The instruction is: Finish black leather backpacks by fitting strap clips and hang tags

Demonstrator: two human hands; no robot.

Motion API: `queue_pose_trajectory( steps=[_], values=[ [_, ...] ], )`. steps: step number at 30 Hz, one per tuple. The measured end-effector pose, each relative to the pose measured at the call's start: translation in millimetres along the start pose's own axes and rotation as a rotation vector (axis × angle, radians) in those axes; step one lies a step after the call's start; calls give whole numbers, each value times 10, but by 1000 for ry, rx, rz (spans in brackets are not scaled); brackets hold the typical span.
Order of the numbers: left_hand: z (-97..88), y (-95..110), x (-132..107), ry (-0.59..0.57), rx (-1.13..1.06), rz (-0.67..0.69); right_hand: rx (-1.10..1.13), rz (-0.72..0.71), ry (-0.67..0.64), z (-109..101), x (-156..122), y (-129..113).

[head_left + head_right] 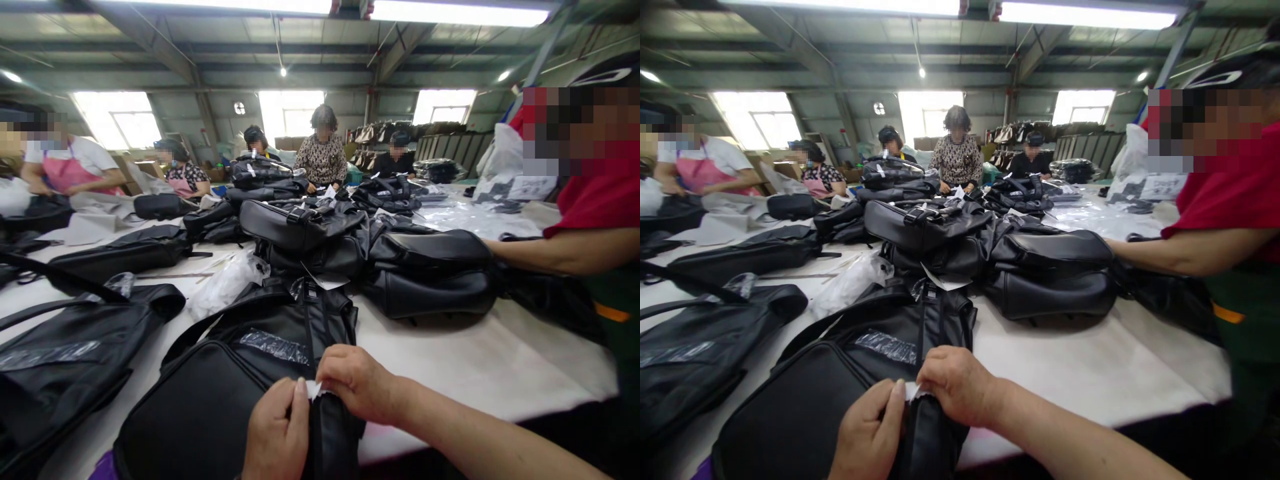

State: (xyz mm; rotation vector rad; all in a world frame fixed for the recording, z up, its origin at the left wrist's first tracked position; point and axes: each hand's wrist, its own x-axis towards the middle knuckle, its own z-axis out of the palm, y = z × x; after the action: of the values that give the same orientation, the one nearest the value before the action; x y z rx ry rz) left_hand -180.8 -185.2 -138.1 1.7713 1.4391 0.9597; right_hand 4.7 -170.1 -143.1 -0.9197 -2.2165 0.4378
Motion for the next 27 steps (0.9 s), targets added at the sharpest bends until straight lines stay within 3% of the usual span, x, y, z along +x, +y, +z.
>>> queue_pose_trajectory(
  steps=[6,11,15,18,23,27],
  values=[
    [38,-59,89,-205,-404,-432,-290,-290,-100,-92,29,-73],
    [11,-68,185,-306,-602,-527,-286,-355,-187,-134,57,11],
    [-24,-88,211,-409,-742,-644,-194,-351,-148,-105,50,117],
    [-25,-89,186,-392,-715,-610,-168,-329,-99,-103,51,133],
    [-58,-88,123,-391,-371,-429,-49,-169,-7,-145,22,65],
    [-117,-134,101,-424,-329,-437,14,-44,70,-148,-56,29]
  ],
)
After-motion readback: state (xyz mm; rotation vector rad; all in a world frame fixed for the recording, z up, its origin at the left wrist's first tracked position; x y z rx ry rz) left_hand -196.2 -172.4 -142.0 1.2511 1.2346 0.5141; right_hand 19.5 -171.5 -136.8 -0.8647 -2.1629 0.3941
